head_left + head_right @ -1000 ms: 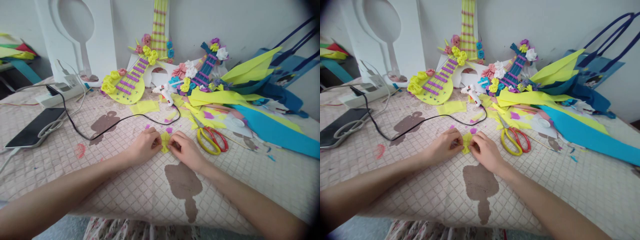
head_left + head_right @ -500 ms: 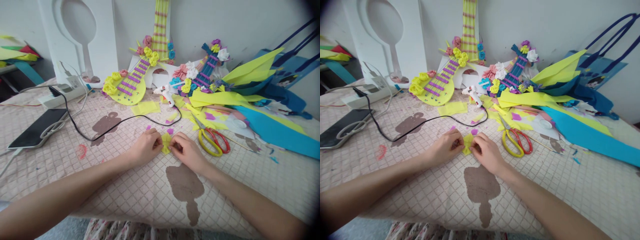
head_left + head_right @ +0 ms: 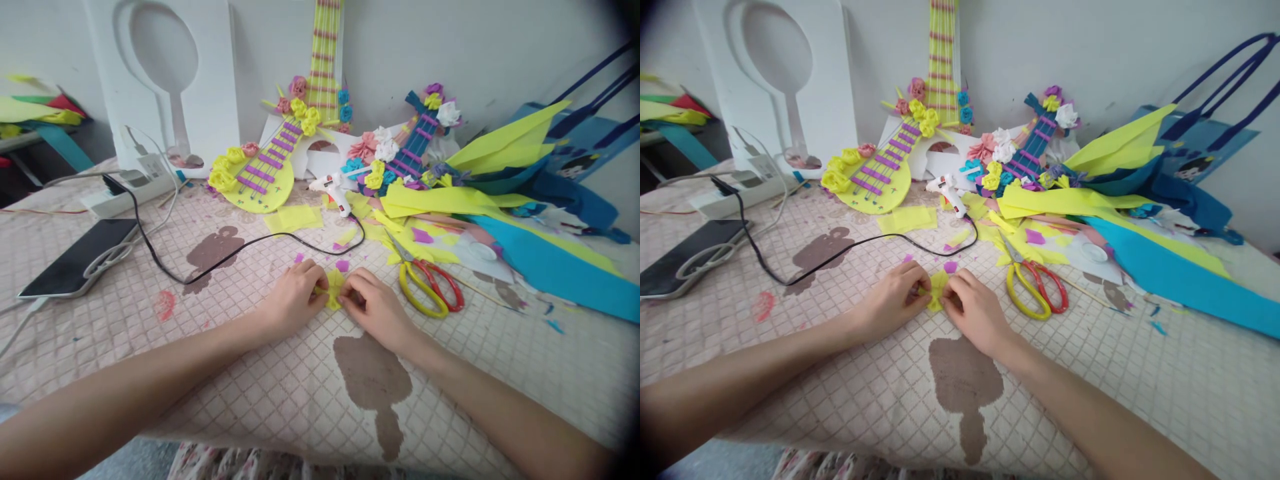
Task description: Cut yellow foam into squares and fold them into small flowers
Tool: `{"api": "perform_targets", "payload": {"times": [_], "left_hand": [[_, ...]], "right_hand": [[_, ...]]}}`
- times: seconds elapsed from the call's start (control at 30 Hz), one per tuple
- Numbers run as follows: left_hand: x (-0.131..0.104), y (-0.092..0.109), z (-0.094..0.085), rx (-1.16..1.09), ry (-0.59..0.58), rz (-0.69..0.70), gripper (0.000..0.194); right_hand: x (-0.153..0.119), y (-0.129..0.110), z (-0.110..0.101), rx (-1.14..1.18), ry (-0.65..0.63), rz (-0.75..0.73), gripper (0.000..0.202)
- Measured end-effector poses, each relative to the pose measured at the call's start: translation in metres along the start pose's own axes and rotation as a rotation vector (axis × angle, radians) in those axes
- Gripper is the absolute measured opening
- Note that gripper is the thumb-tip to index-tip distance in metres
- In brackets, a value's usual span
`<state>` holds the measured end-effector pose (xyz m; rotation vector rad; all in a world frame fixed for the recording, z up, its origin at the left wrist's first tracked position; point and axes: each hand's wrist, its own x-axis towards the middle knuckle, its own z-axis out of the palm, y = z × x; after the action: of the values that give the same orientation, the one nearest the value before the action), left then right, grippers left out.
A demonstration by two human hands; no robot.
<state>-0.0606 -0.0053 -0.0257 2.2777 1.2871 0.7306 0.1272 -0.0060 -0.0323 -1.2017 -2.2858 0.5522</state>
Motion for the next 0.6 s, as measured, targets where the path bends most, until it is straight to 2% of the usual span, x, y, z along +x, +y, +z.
{"api": "perform_targets", "payload": {"times": [0.27,0.5,0.6], "left_hand": [[-0.0004,0.0008,-0.0016,-0.004,-0.032,0.020,0.010],[-0.0003,-0.0002,-0.0042,0.015,-0.061,0.027,0.004],[-0.0013,0.0011,-0.0055,0.029,-0.082,0.014,0.010]], "right_hand": [[-0.0008,-0.0002,0.0020,-0.030,-0.003,0.000,0.010],[-0.0004,-0.0006,0.0016,-0.033,-0.010,0.002,0.010],[-0.0004,-0.0008,0.0013,-0.024,-0.015,0.002,0.010]]}}
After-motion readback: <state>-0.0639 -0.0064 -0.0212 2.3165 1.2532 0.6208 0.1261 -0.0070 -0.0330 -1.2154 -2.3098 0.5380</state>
